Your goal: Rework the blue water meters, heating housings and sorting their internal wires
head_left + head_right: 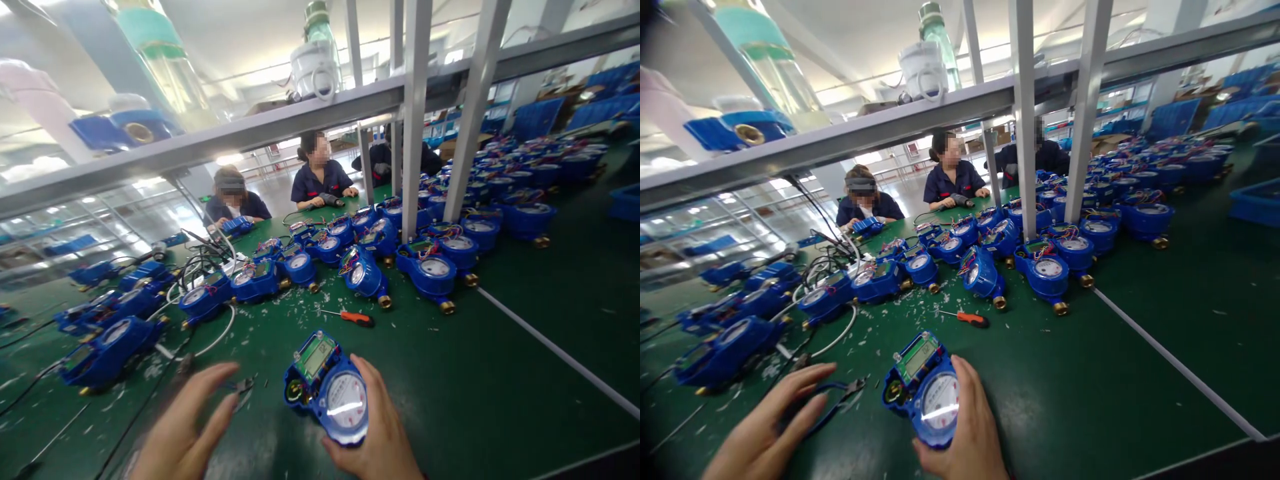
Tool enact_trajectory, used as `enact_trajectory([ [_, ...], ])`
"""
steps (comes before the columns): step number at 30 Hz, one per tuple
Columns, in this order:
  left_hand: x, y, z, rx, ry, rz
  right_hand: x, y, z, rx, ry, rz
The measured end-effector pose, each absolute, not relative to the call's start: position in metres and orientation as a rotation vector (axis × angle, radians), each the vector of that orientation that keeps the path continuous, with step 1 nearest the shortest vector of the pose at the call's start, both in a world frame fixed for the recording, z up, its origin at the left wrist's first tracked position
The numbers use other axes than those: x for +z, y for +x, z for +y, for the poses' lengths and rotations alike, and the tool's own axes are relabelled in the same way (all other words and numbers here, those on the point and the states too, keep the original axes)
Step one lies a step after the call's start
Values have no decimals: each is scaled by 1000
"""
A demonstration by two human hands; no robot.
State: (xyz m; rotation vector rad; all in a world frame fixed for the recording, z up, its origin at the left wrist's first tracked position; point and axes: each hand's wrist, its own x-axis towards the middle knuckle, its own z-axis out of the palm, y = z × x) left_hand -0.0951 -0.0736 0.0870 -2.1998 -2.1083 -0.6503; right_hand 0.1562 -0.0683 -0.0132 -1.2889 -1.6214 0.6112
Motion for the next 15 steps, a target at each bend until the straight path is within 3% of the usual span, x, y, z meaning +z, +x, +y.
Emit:
enact_trajectory([
  [6, 68, -8, -34, -373, -2553, -2071, -17, 147, -76, 507, -1243, -1636],
  [15, 83, -6, -28, -236, -2512, -2055, -20, 133, -82, 262, -1235, -1621],
])
